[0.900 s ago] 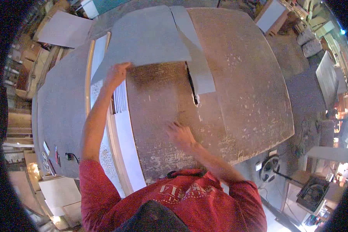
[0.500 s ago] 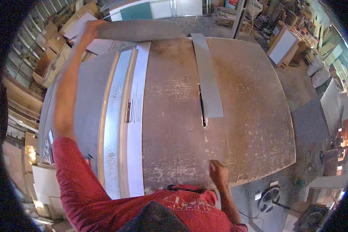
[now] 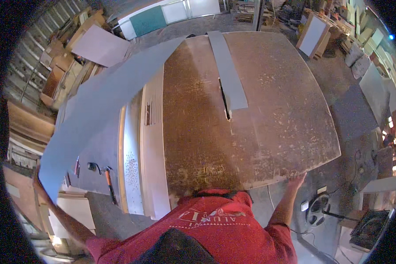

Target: The person applies a flexible laminate sheet to the side of a wooden cabinet structure by hand, pressing and smoothing the surface to ensure adhesion.

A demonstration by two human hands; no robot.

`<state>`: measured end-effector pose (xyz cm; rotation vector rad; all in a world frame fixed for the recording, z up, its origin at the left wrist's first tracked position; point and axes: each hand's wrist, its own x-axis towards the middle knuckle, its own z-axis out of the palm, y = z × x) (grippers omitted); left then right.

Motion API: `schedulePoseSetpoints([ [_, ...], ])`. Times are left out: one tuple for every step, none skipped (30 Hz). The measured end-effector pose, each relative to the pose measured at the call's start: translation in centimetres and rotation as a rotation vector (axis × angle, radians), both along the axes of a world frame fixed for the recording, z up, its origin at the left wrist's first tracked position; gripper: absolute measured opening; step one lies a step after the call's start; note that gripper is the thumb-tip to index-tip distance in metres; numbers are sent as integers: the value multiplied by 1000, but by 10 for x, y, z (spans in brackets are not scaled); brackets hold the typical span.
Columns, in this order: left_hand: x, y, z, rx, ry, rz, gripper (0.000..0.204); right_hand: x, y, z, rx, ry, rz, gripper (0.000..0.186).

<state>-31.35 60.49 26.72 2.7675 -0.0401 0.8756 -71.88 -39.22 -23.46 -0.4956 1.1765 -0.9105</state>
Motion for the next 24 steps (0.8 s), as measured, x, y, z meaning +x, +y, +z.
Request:
schedulePoseSetpoints([
  [-36, -34, -23, -23, -82, -123, 35, -5, -11, -8, -80, -138, 33, 59],
  [-71, -55, -38, -906, -13, -98, 34, -10, -19, -10, -154, -273, 85, 62],
  [-114, -37, -57, -931, -36, -3, 34, 3, -10, -6, -137, -250, 89, 69],
  [-156, -13, -76, -841, -49, 80, 34, 17, -4, 0, -130, -242, 104, 69],
  [-188, 3, -98, -775, -44, 152, 34, 29, 3, 8, -160, -162, 12, 72],
  [-220, 17, -117, -739, -39, 218, 34, 34, 8, 11, -186, -80, -79, 74],
  [-249, 29, -139, -723, -33, 282, 34, 33, 3, 7, -109, -5, -82, 77],
  [-279, 37, -160, -707, -19, 343, 34, 34, 5, 10, -97, 8, -74, 77],
  [-300, 38, -179, -711, -12, 390, 34, 32, 3, 14, -145, -3, 9, 76],
  [-320, 37, -202, -709, 1, 432, 34, 31, 2, 16, -193, -14, 91, 74],
  [-339, 35, -225, -709, 22, 477, 34, 29, -2, 19, -187, -1, 92, 74],
  [-356, 29, -246, -708, 40, 515, 34, 26, -10, 20, -227, 42, 119, 73],
  [-371, 21, -267, -710, 59, 548, 34, 23, -17, 20, -270, 79, 144, 71],
  [-384, 12, -287, -716, 70, 576, 34, 19, -24, 18, -274, 79, 138, 71],
  [-398, 1, -303, -717, 74, 602, 34, 20, -31, 14, -230, 75, 125, 71],
  [-412, -9, -315, -715, 71, 624, 34, 21, -37, 12, -185, 73, 114, 72],
  [-416, -21, -327, -706, 68, 629, 34, 20, -42, 11, -191, 69, 102, 72],
  [-414, -34, -334, -689, 53, 620, 34, 19, -48, 11, -201, 191, 114, 65],
  [-408, -50, -341, -666, 38, 610, 34, 16, -52, 14, -208, 319, 124, 58],
  [-401, -65, -345, -642, 21, 583, 34, 10, -55, 17, -212, 322, 101, 58],
  [-399, -81, -347, -607, -8, 557, 34, 11, -54, 20, -296, 211, 126, 58],
  [-396, -96, -348, -564, -47, 512, 34, 13, -50, 25, -375, 102, 148, 59],
  [-387, -110, -348, -544, -86, 439, 35, 14, -56, 23, -435, -9, 112, 59],
  [-371, -130, -343, -537, -112, 370, 35, 15, -61, 21, -365, -56, 79, 57],
])
